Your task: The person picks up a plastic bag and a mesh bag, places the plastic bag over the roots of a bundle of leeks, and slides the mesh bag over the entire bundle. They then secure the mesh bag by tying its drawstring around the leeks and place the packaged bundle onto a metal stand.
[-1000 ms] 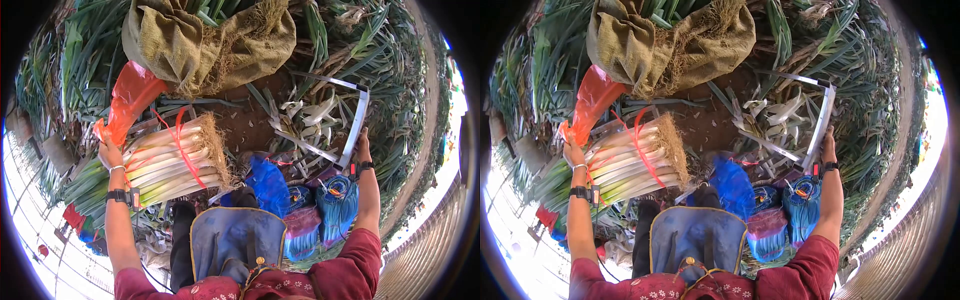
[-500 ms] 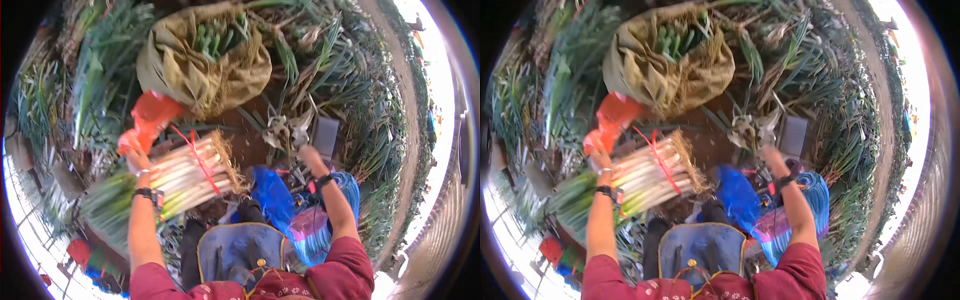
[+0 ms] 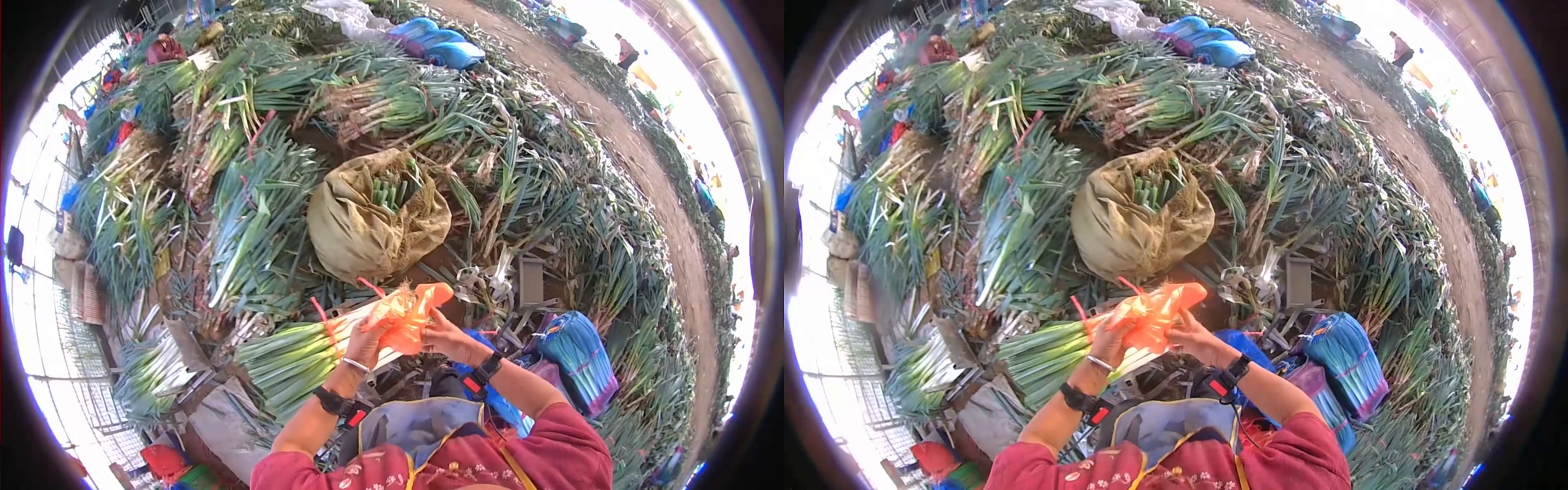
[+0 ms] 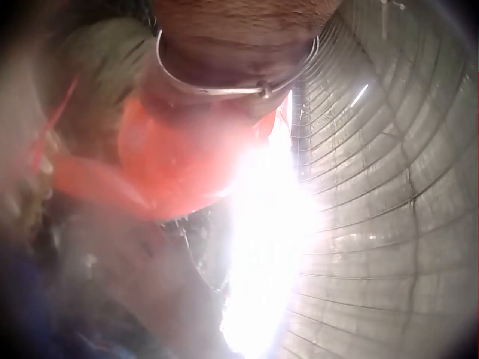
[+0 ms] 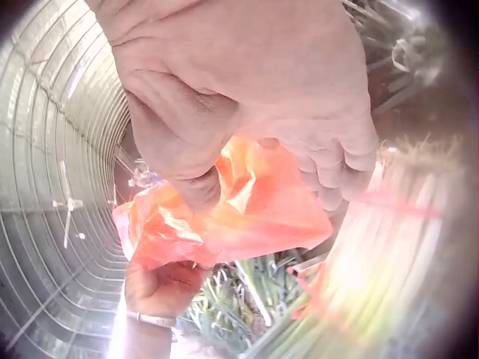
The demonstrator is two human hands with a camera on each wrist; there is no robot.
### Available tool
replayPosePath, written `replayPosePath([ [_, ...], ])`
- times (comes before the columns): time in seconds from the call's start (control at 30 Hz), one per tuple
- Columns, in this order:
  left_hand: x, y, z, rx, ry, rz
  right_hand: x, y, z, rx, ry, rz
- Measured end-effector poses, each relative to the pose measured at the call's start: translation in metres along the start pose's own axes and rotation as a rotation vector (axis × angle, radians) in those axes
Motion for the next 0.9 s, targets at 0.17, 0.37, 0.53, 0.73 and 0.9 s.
replayPosePath([
  [0.17,-0.001,0.090,-0.012,0.192,0.188,-0.010,-0.051,0.041,-0.019,0.055,-0.066,0.071],
  [0.37,0.028,0.141,-0.005,0.078,0.126,0.047,-0.060,0.088,-0.066,0.241,0.025,0.161],
  [0.53,-0.023,0.164,0.026,-0.145,-0.013,-0.104,-0.062,0.094,-0.102,0.412,0.253,0.117],
  [0.73,-0.022,0.157,0.041,-0.164,0.267,-0.144,-0.077,0.111,-0.144,0.631,0.419,0.063],
  [0.9,0.016,0.154,0.040,-0.058,0.328,0.115,-0.081,0.117,-0.140,0.478,-0.025,0.176],
])
Point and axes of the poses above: each hand's wrist, its own y-axis away from the middle knuckle, its own x-axis out of the back of the hand, z = x × y, the point moved 8 cm from there along -y, towards the middle knuckle, and after that the axes turned 13 degrees about x, right-handed, at the moved point
